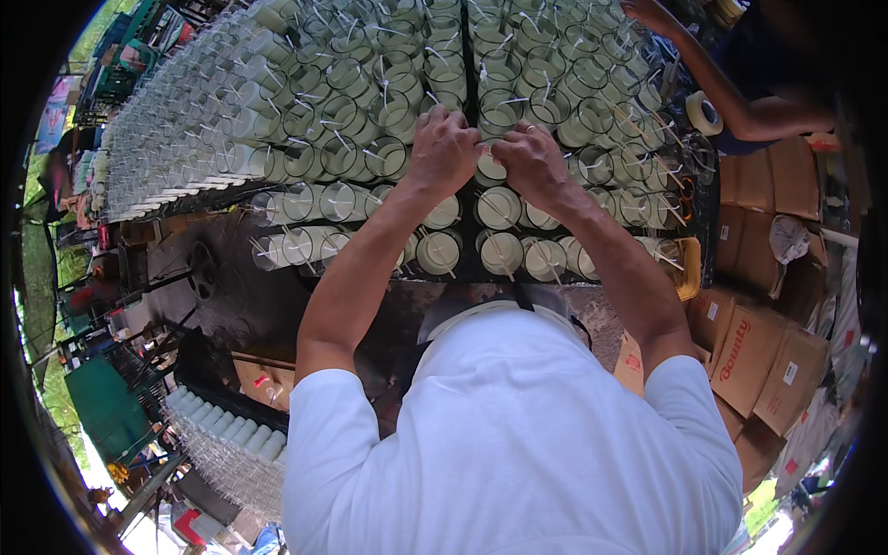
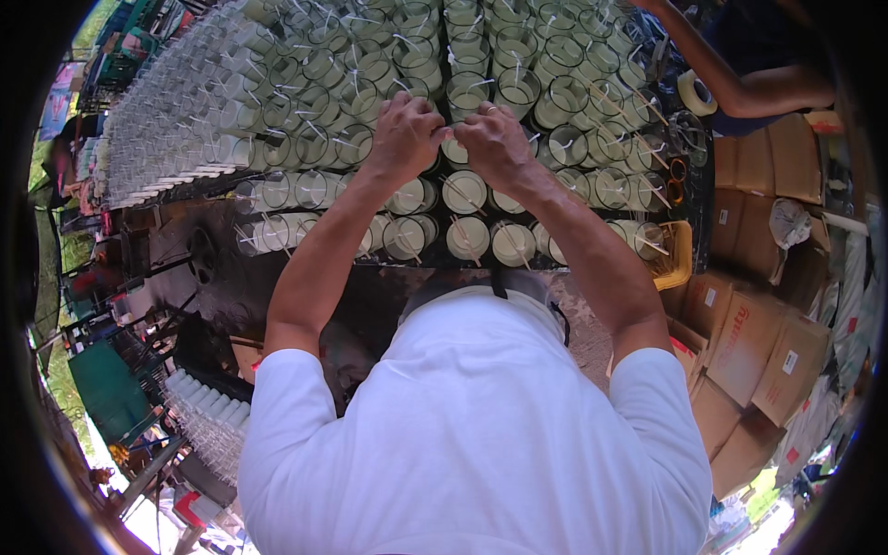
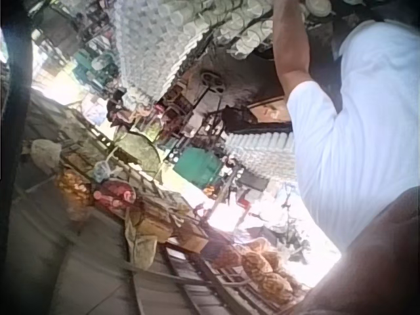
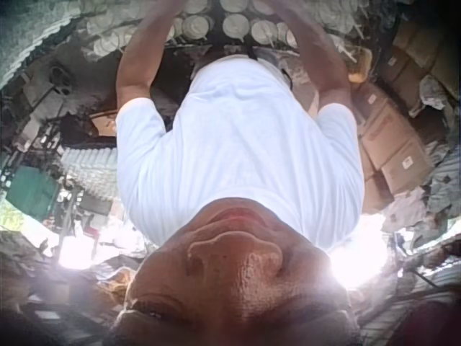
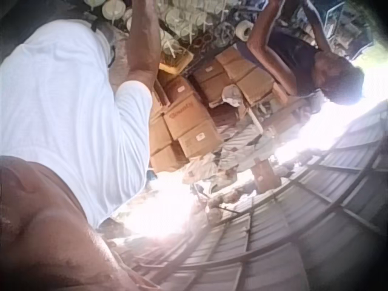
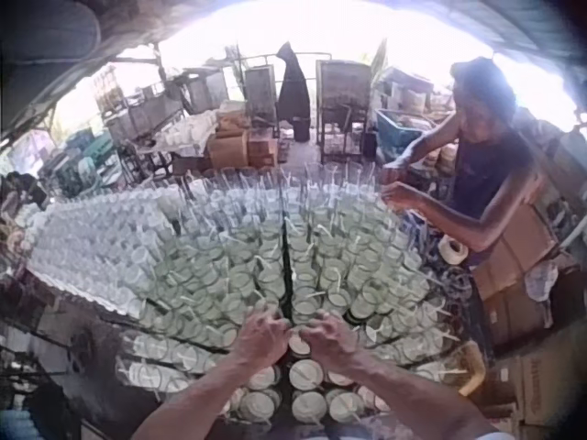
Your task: The person inserts wooden sticks into the wicks of numerous small green candles arranged on a table. They repeatedly pick up sticks from a yellow container and place them into the candles one by one.
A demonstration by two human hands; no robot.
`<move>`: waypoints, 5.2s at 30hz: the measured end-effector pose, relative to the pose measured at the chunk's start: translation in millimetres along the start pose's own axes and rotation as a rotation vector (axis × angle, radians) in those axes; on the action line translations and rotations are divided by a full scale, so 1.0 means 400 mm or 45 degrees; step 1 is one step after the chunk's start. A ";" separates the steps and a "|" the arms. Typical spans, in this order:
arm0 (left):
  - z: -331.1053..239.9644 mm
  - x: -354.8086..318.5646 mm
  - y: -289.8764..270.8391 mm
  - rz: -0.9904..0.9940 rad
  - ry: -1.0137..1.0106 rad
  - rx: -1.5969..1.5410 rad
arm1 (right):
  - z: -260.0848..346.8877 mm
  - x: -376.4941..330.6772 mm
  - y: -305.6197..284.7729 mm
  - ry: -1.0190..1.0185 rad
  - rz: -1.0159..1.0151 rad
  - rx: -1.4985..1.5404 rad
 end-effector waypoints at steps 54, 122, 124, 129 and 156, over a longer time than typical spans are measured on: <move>0.011 -0.051 -0.244 -0.011 -0.312 -0.030 | -0.238 -1.100 -0.512 1.410 -0.181 -0.129; 0.013 -0.483 -0.289 -0.104 -1.016 -1.754 | 0.433 0.000 -0.101 0.515 -0.127 1.086; 0.022 -0.452 -0.289 -0.017 -0.975 -1.695 | 0.408 0.001 -0.087 0.584 -0.153 1.165; 0.030 -0.388 -0.271 0.102 -0.799 -1.572 | 0.384 0.033 -0.164 0.169 -0.264 0.639; 0.106 0.033 -0.056 0.270 0.421 0.032 | 0.177 -0.034 -0.166 0.757 -0.260 0.327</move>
Point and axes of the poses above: each hand's wrist, its own x-axis towards the middle knuckle, its own y-axis out of the palm, z = x × y, the point moved 7 cm from there along x, towards the middle knuckle, and after that the axes turned 14 degrees about -y, right-handed, at the moved point
